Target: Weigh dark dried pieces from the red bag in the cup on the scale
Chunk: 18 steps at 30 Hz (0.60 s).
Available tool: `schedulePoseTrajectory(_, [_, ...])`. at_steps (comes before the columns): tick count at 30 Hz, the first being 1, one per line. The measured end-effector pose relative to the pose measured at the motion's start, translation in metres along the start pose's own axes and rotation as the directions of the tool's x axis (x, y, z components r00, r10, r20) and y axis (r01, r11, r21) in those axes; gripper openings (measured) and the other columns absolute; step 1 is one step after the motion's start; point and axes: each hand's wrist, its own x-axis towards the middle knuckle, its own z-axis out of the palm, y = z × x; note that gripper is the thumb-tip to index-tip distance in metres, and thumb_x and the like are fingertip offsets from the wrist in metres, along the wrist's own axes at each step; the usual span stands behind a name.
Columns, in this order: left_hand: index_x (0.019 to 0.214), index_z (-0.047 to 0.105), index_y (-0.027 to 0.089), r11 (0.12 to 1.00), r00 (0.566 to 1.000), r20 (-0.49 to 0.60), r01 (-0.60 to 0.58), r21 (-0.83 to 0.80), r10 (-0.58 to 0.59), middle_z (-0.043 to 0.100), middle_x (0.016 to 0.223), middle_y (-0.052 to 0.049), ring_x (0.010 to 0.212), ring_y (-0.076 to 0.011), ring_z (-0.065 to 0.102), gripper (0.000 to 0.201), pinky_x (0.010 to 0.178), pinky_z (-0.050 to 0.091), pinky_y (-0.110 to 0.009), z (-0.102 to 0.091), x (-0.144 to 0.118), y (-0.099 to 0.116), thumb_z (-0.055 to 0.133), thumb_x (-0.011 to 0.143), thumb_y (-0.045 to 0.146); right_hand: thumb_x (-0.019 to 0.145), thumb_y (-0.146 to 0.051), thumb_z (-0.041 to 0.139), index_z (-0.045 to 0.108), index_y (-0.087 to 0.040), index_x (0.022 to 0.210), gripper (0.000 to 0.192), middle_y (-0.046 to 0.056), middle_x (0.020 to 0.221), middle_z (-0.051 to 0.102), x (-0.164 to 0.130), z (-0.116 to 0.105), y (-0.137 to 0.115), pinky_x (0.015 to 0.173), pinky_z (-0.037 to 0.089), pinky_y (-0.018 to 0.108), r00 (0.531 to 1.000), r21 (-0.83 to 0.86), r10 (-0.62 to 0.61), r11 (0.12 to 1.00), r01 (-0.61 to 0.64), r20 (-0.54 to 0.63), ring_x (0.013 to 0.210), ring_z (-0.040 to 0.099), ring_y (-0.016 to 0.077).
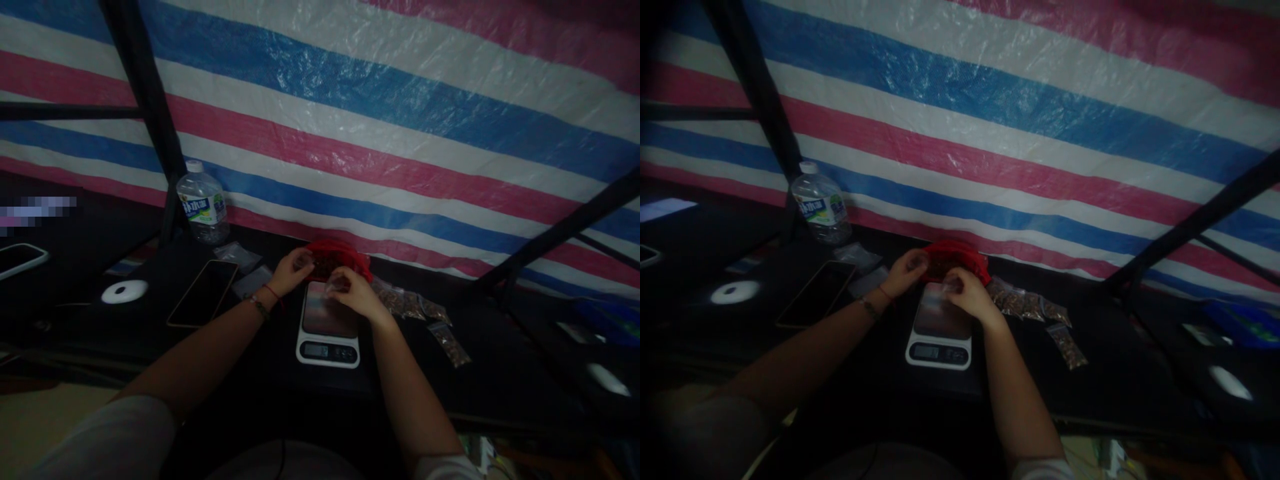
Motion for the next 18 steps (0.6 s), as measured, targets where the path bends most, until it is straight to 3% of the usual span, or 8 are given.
schedulePoseTrajectory(2, [0.106, 0.056, 0.017, 0.999, 0.992, -0.124, 0.022, -0.024, -0.024, 0.065, 0.094, -0.006, 0.087, -0.0180, 0.063, 0.036, 0.081, 0.051, -0.033, -0.002, 0.003, -0.006, 0.058, 0.080, 0.042, 0.068, -0.016, 0.069, 0.061, -0.019, 0.101, 0.034, 0.004, 0.098, 0.064, -0.002, 0.001, 0.001, 0.083, 0.048, 0.033, 0.997, -0.067, 0.021, 0.998, -0.016, 0.070, 0.091, 0.060, 0.0192])
schedulePoseTrajectory(5, [0.107, 0.055, 0.017, 0.999, 0.976, -0.213, 0.038, -0.039, -0.045, 0.065, 0.092, -0.006, 0.086, -0.0179, 0.063, 0.040, 0.080, 0.051, -0.032, -0.003, 0.006, -0.013, 0.055, 0.081, 0.047, 0.065, -0.020, 0.075, 0.063, -0.019, 0.105, 0.042, 0.006, 0.103, 0.064, -0.004, 0.001, 0.001, 0.087, 0.047, 0.037, 0.995, -0.136, 0.025, 0.991, -0.011, 0.099, 0.097, 0.059, 0.0222])
schedulePoseTrajectory(8, [0.106, 0.056, 0.017, 0.999, 0.965, -0.259, 0.042, -0.009, -0.043, 0.065, 0.091, -0.006, 0.084, -0.0179, 0.063, 0.038, 0.079, 0.051, -0.031, -0.005, 0.006, -0.015, 0.053, 0.082, 0.046, 0.073, -0.026, 0.071, 0.054, -0.020, 0.125, 0.055, 0.010, 0.120, 0.060, -0.002, -0.003, 0.004, 0.093, 0.046, 0.038, 0.999, -0.065, 0.015, 0.998, -0.013, 0.036, 0.109, 0.057, 0.0224])
schedulePoseTrajectory(10, [0.105, 0.056, 0.017, 0.999, 0.965, -0.260, 0.033, 0.021, -0.027, 0.065, 0.091, -0.005, 0.084, -0.0177, 0.063, 0.035, 0.078, 0.051, -0.031, -0.006, 0.005, -0.016, 0.053, 0.083, 0.044, 0.082, -0.026, 0.062, 0.053, -0.021, 0.128, 0.048, 0.010, 0.121, 0.061, 0.006, -0.008, 0.008, 0.094, 0.046, 0.038, 0.999, -0.067, 0.012, 0.998, -0.014, -0.034, 0.109, 0.059, 0.0208])
schedulePoseTrajectory(12, [0.104, 0.057, 0.017, 0.998, 0.973, -0.232, 0.025, 0.061, -0.010, 0.066, 0.092, -0.005, 0.085, -0.0175, 0.063, 0.032, 0.079, 0.050, -0.030, -0.008, 0.004, -0.015, 0.053, 0.084, 0.041, 0.086, -0.021, 0.055, 0.061, -0.020, 0.119, 0.034, 0.009, 0.114, 0.065, 0.019, -0.013, 0.014, 0.095, 0.045, 0.039, 0.998, -0.167, 0.002, 0.986, -0.014, -0.070, 0.106, 0.060, 0.0206])
schedulePoseTrajectory(14, [0.103, 0.058, 0.017, 0.993, 0.980, -0.197, 0.030, 0.111, -0.007, 0.066, 0.093, -0.005, 0.086, -0.0173, 0.063, 0.030, 0.080, 0.050, -0.029, -0.009, 0.003, -0.013, 0.053, 0.084, 0.040, 0.086, -0.015, 0.051, 0.067, -0.018, 0.109, 0.028, 0.010, 0.109, 0.067, 0.037, -0.014, 0.019, 0.097, 0.044, 0.038, 1.000, -0.285, 0.008, 0.958, -0.010, -0.009, 0.105, 0.060, 0.0205])
schedulePoseTrajectory(18, [0.103, 0.060, 0.017, 0.980, 0.991, -0.130, 0.035, 0.197, -0.009, 0.069, 0.093, -0.005, 0.085, -0.0177, 0.065, 0.030, 0.078, 0.051, -0.029, -0.012, 0.002, -0.007, 0.055, 0.084, 0.039, 0.084, -0.014, 0.056, 0.070, -0.017, 0.106, 0.027, 0.010, 0.111, 0.069, 0.075, 0.000, 0.025, 0.096, 0.043, 0.032, 0.967, -0.381, 0.056, 0.923, 0.044, 0.247, 0.104, 0.061, 0.0203])
